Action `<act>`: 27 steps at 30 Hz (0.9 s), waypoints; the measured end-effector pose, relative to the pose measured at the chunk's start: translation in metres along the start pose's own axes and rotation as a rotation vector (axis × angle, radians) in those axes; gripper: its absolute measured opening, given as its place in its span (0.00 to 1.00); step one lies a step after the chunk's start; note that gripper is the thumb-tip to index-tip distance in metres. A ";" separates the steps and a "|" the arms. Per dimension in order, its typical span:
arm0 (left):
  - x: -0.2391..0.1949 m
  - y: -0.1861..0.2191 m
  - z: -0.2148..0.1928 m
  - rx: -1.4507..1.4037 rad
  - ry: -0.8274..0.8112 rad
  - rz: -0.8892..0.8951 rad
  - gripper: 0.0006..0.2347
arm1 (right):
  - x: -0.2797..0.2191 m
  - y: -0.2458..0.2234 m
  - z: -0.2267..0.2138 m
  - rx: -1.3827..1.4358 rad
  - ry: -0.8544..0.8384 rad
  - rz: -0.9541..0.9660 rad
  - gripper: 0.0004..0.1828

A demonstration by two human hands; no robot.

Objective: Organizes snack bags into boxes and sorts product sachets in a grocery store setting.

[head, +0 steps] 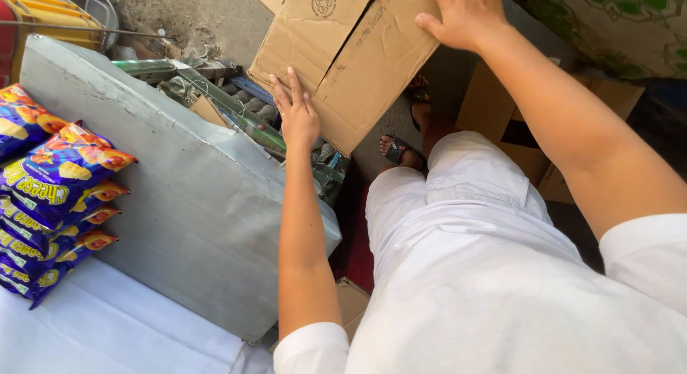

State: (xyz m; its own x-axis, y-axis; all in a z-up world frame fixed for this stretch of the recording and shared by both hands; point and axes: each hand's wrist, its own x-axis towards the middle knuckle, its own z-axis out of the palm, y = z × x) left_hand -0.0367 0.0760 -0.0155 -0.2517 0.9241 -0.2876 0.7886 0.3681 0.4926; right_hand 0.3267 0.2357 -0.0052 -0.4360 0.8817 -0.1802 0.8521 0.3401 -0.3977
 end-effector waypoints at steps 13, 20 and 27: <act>-0.057 0.041 0.059 -0.020 0.251 -0.123 0.31 | -0.010 0.023 0.004 -0.005 0.023 -0.146 0.41; -0.118 0.056 0.074 -0.001 0.404 -0.030 0.32 | -0.073 0.032 0.000 -0.003 0.064 -0.184 0.40; -0.164 0.085 0.081 -0.063 0.480 0.052 0.32 | -0.123 0.053 0.011 -0.055 0.075 -0.118 0.45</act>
State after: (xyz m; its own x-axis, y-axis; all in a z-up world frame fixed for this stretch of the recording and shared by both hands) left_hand 0.1169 -0.0525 0.0064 -0.4551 0.8790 0.1424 0.7749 0.3121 0.5496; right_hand 0.4220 0.1416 -0.0140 -0.5129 0.8559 -0.0667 0.8119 0.4583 -0.3617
